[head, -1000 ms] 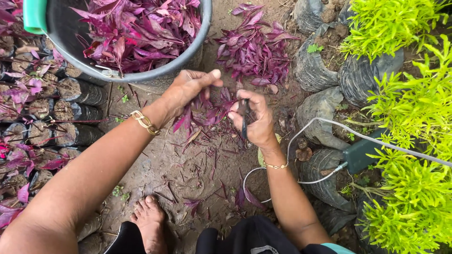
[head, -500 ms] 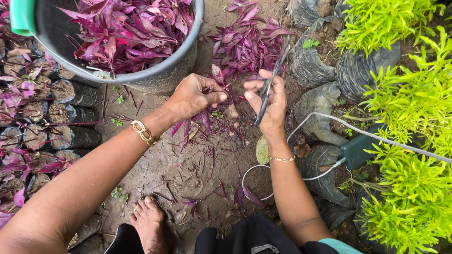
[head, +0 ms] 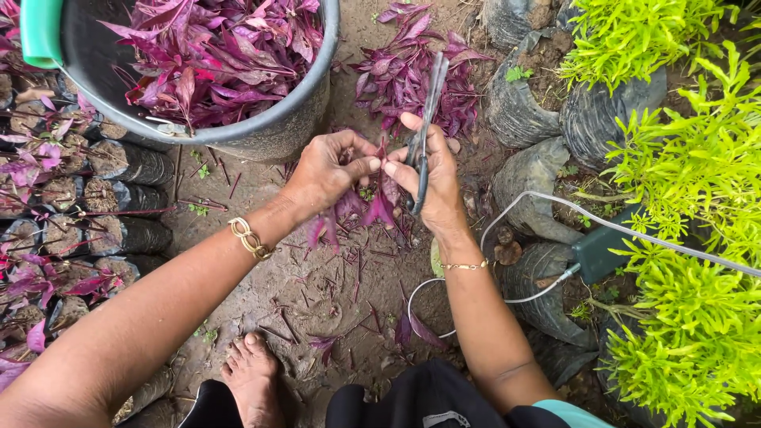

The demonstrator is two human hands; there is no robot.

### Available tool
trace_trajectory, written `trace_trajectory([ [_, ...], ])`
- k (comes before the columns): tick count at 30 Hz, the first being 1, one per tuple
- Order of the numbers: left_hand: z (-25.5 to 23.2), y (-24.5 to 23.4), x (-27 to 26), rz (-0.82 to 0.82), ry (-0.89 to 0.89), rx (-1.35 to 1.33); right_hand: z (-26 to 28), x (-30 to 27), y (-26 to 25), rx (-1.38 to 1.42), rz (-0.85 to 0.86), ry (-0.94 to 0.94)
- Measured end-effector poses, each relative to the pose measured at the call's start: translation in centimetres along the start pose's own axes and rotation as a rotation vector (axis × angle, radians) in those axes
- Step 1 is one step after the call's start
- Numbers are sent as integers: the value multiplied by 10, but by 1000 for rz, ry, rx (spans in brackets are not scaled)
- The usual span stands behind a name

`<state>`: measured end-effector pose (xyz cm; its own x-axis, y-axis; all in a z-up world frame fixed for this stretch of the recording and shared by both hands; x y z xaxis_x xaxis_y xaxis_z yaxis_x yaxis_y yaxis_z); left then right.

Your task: Trimming purple plant stems with scissors and collecting them in a bucket

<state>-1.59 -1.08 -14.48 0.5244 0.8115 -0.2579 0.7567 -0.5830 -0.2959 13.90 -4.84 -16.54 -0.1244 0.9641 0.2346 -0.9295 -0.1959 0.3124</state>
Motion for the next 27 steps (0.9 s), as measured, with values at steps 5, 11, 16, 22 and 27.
trace_trajectory([
  [5, -22, -3, -12, -57, 28, -38, 0, -3, 2, 8, -48, -45],
  [11, -40, -6, -18, -13, 117, 379, 38, 2, -9, -31, -145, -144],
  [16, -35, -17, -15, -110, 139, 186, -6, 5, -46, -105, -59, -7],
  [22, -20, -26, -5, -133, 107, 45, -12, 2, -12, -144, 150, 169],
  [27, -13, -31, -4, -162, 13, 119, -24, -11, 5, -41, 448, 305],
])
Point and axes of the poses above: each hand's wrist, its own x-axis towards the middle knuckle, its own y-axis out of the palm, z = x × y, the point moved 9 cm from there along x, towards the middle knuckle, and after that the axes turned 10 degrees about z, right-handed, at the moved point
